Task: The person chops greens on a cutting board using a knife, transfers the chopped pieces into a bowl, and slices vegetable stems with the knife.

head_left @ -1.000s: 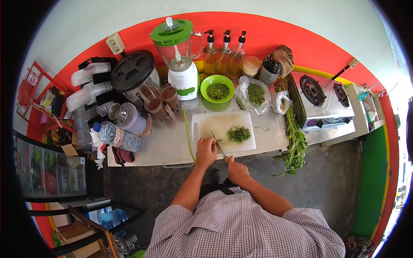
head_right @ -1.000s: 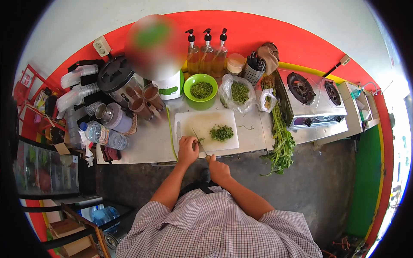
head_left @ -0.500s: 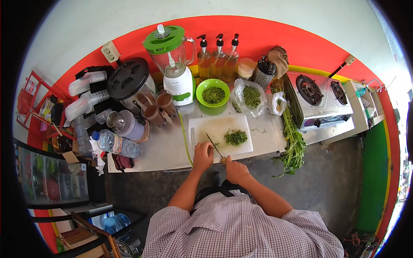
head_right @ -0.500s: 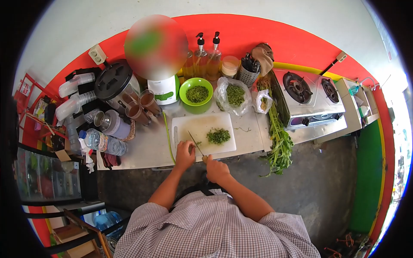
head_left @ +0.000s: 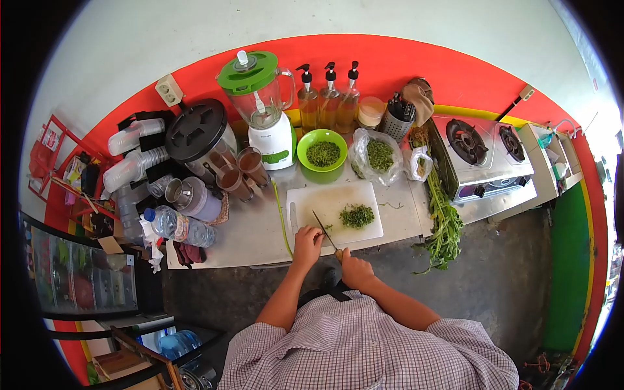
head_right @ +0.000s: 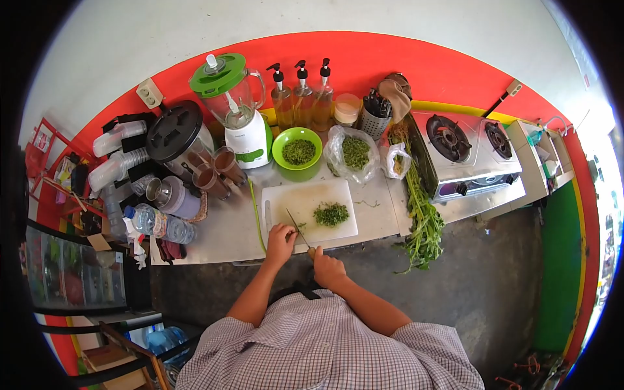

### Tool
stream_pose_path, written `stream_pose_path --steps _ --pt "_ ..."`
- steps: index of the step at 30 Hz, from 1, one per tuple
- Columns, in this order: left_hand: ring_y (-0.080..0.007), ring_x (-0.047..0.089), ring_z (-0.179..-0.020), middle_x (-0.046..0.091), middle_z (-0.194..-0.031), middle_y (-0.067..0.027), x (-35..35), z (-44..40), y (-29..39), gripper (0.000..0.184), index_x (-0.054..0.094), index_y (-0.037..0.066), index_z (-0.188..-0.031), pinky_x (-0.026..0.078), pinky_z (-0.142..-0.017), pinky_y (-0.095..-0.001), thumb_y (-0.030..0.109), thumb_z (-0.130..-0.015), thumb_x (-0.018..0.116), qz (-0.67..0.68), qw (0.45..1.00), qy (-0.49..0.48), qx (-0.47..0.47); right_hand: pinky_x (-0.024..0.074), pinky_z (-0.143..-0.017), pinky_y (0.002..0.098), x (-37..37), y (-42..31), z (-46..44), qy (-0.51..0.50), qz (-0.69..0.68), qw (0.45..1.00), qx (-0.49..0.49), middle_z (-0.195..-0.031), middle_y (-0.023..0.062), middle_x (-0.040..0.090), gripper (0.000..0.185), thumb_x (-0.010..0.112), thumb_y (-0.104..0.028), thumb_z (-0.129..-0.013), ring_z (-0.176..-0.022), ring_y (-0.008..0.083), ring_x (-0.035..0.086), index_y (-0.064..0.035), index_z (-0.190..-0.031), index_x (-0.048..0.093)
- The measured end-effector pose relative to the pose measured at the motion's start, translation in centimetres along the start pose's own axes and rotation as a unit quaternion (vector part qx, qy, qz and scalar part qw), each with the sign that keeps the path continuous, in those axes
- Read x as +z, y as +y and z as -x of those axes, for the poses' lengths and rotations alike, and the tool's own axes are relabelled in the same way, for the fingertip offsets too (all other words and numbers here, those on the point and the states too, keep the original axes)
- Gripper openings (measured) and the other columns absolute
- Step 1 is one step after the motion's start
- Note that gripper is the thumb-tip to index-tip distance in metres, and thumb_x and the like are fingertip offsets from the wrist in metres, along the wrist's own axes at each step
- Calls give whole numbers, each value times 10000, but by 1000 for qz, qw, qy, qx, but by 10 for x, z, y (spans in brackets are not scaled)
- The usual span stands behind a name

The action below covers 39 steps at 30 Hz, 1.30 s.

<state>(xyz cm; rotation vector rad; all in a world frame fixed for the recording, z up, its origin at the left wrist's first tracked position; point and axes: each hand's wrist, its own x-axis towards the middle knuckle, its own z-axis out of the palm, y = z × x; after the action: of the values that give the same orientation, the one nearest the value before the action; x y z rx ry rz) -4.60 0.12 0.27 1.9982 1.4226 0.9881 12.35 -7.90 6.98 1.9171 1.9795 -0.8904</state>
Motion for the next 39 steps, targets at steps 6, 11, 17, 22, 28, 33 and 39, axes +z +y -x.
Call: stream_pose_path --steps 6,11,17,22,28,33,39 --pt "-323 592 -865 639 -882 -99 -3 9 1 89 708 30 -943 477 -835 -417 54 -857 717 -8 999 9 43 585 -832 486 -18 3 -1 16 4 1000 -24 -1020 252 720 617 686 -175 -832 -947 392 730 55 -1325 395" --pt "-309 608 -828 635 -832 -113 -1 7 -3 71 706 23 -901 500 -767 -410 31 -833 722 44 999 6 -19 585 -829 487 8 5 -10 20 -14 1000 -12 -1000 248 722 614 676 -167 -829 -942 402 728 56 -1326 395" --pt "-307 613 -829 626 -816 -115 -5 -2 6 70 674 24 -851 499 -762 -414 28 -806 727 9 996 -37 -79 591 -803 471 -6 -4 2 7 -18 1000 -5 -996 247 726 667 676 -161 -831 -931 375 738 73 -1373 366" --pt "-314 622 -854 640 -833 -107 -6 5 8 63 706 35 -887 513 -777 -418 43 -824 711 -24 999 -3 -34 582 -788 499 4 -5 -7 16 -3 1000 -10 -962 244 724 676 637 -169 -851 -900 399 733 92 -1404 350" --pt "-307 634 -897 659 -897 -92 -12 16 7 131 761 61 -937 536 -801 -409 31 -837 682 -64 998 4 13 588 -780 482 -3 -8 -2 19 2 999 -27 -959 230 730 637 645 -149 -842 -894 399 734 99 -1364 378" --pt "-291 640 -918 666 -958 -71 -17 19 9 203 786 88 -976 542 -816 -400 9 -829 671 -57 998 -3 -34 590 -791 474 -5 -8 -8 9 4 1000 -27 -984 240 724 600 647 -143 -840 -918 398 734 95 -1325 385" --pt "-268 645 -913 664 -949 -44 -20 19 15 213 795 110 -981 554 -807 -383 26 -829 672 -131 991 -19 -9 593 -778 464 0 -13 -2 24 33 999 -10 -986 236 728 602 659 -134 -837 -923 390 736 84 -1326 383"
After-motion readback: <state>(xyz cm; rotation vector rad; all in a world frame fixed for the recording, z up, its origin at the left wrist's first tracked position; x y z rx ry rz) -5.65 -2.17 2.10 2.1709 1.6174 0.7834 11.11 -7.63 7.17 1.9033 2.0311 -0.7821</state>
